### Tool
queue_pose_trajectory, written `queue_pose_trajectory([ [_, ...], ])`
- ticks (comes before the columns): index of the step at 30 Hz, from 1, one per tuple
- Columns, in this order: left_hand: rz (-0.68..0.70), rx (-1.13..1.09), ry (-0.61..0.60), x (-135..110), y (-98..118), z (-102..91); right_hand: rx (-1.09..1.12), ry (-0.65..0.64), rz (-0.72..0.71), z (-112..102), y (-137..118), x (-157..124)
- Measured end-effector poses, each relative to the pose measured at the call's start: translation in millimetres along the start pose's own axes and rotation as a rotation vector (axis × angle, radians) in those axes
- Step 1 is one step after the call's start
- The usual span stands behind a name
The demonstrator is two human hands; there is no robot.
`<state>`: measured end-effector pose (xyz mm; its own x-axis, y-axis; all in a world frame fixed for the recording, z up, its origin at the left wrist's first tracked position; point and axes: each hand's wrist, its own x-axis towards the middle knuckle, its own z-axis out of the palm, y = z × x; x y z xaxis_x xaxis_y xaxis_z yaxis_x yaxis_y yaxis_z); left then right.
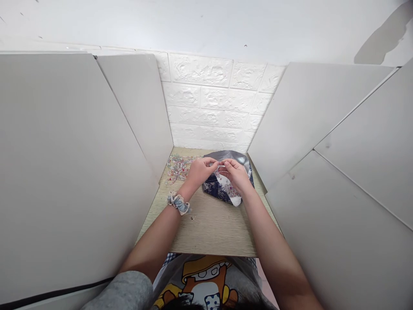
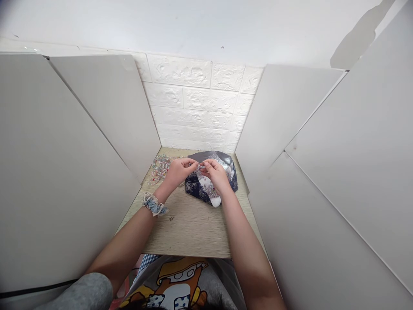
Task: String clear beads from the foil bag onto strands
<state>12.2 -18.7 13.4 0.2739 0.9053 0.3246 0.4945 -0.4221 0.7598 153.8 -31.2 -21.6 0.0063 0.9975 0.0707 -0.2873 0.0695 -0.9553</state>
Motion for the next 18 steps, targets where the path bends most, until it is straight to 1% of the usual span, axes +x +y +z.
queue_pose_trajectory([
  [5, 0.025, 0.095, 0.021, -1.1, 0.2, 0.6, 0.096, -0.018, 0.021, -0.1, 1.7, 1.5],
  [12, 0.085, 0.192, 0.015, -1.0, -1.6, 1.6, 0.113, -0.003, 0.048, 1.3, 3.7, 1.0],
  [18, 0.107, 0.212, 0.027, -0.9, -2.9, 2.3, 0.135, 0.03, 0.046, 0.6, 4.3, 2.2],
])
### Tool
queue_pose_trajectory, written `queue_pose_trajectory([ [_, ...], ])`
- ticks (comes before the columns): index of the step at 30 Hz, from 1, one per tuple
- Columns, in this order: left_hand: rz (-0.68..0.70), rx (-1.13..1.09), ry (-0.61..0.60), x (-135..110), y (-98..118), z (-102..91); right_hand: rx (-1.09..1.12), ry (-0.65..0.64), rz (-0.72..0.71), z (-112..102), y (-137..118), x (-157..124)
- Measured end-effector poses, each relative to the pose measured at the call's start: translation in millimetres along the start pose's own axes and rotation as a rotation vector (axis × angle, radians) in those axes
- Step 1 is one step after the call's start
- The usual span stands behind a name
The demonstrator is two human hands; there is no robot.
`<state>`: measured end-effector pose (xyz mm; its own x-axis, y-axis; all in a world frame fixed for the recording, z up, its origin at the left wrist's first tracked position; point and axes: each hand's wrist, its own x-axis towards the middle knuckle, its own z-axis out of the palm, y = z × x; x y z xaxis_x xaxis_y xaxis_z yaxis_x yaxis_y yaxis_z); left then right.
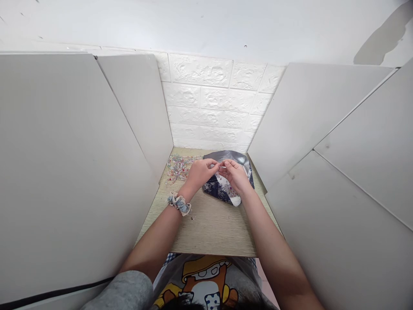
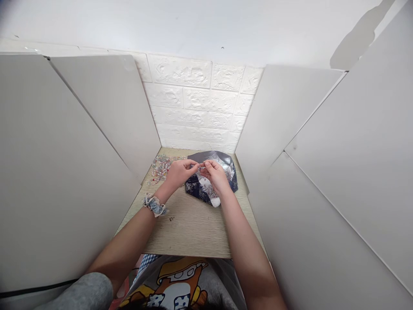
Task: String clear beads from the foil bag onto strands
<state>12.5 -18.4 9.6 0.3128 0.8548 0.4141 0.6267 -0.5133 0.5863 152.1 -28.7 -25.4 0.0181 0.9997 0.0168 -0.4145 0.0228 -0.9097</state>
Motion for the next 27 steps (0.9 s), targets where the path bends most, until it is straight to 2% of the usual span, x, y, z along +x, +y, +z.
queue_pose_trajectory([
  [12, 0.01, -0.012, 0.033, -0.1, -0.1, -0.3, -0.045, 0.004, 0.0, -0.6, 0.6, 0.2],
  [27, 0.025, 0.025, 0.003, 0.2, -1.6, -0.5, -0.072, 0.007, 0.013, -1.3, 1.5, 0.2],
])
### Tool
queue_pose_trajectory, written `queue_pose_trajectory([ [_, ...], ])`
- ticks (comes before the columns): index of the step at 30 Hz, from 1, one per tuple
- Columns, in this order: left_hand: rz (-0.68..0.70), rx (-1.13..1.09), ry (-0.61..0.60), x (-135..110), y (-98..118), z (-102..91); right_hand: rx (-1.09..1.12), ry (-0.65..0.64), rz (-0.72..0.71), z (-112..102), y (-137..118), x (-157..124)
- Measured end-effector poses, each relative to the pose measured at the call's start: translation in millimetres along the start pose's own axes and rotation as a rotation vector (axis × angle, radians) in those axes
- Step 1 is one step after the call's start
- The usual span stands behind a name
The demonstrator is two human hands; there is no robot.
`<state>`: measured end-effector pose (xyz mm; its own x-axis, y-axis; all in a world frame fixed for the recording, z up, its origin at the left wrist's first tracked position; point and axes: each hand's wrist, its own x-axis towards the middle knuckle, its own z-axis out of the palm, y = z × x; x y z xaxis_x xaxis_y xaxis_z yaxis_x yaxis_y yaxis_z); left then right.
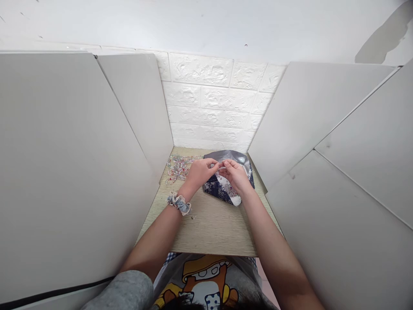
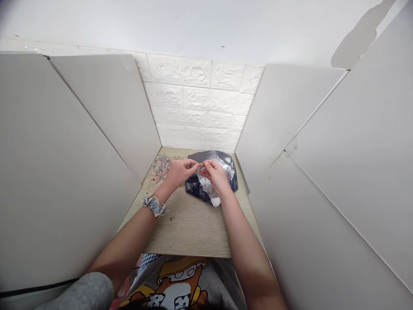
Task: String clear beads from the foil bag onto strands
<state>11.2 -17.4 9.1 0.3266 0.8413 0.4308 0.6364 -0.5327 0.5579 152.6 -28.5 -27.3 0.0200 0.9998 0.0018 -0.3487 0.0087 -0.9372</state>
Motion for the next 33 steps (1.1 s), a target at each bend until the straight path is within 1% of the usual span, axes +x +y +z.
queue_pose_trajectory([
  [15, -0.04, 0.004, -0.009, -0.1, -0.6, 0.5, -0.02, 0.008, 0.001, 1.6, -0.3, -0.4],
  [22, -0.047, 0.011, -0.033, -0.1, 1.1, -0.3, -0.042, 0.002, 0.0, 2.8, -0.3, -1.9],
  [28, -0.06, -0.041, -0.044, 0.0, -0.6, -0.1, -0.045, -0.021, -0.002, 4.0, -0.7, -2.7],
  [33, -0.088, -0.135, -0.058, 0.4, -0.4, -0.2, -0.036, -0.026, 0.004, 6.1, -2.8, -4.1],
])
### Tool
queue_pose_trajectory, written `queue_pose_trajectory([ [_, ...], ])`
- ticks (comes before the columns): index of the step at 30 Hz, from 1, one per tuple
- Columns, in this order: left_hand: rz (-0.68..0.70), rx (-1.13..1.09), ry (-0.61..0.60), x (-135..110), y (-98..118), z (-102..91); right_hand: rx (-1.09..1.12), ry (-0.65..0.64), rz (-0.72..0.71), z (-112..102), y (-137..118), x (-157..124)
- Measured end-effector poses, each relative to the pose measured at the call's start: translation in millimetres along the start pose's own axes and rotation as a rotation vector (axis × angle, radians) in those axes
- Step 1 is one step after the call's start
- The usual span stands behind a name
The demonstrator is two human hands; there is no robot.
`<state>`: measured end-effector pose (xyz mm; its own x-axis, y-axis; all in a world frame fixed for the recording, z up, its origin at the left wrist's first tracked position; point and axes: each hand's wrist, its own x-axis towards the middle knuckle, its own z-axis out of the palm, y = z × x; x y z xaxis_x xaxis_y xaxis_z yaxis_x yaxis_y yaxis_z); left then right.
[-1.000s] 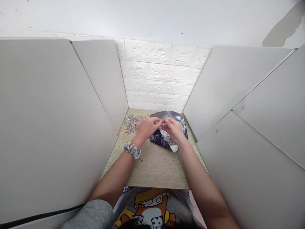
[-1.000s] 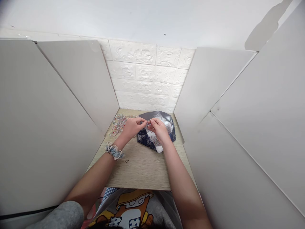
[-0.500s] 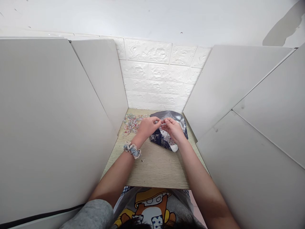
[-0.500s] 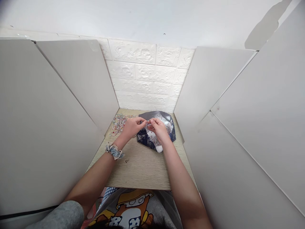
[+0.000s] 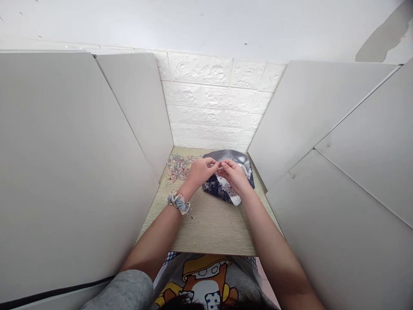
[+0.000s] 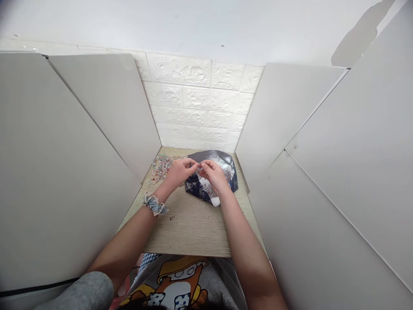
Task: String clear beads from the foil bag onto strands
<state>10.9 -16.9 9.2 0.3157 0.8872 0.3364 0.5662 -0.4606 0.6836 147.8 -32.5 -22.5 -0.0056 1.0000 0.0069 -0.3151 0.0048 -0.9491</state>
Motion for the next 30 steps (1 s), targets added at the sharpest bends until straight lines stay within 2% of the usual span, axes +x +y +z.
queue_pose_trajectory([
  [7, -0.067, -0.394, -0.139, 4.6, -1.8, 0.0, -0.015, 0.035, -0.078, -0.1, -1.6, -0.5],
  [9, -0.089, -0.446, -0.159, 6.1, -2.3, -0.4, -0.033, 0.044, -0.11, -0.2, -1.8, -0.7],
  [14, -0.127, -0.481, -0.202, 5.9, 1.0, -3.0, -0.061, 0.036, -0.179, 0.4, -2.9, -1.7],
  [21, -0.169, -0.507, -0.222, 4.8, 2.1, -3.8, -0.119, -0.011, -0.142, 0.7, -2.8, -1.5],
  [30, -0.186, -0.53, -0.37, 3.2, 3.1, -3.2, -0.243, -0.061, -0.208, -3.2, -13.0, -4.5],
])
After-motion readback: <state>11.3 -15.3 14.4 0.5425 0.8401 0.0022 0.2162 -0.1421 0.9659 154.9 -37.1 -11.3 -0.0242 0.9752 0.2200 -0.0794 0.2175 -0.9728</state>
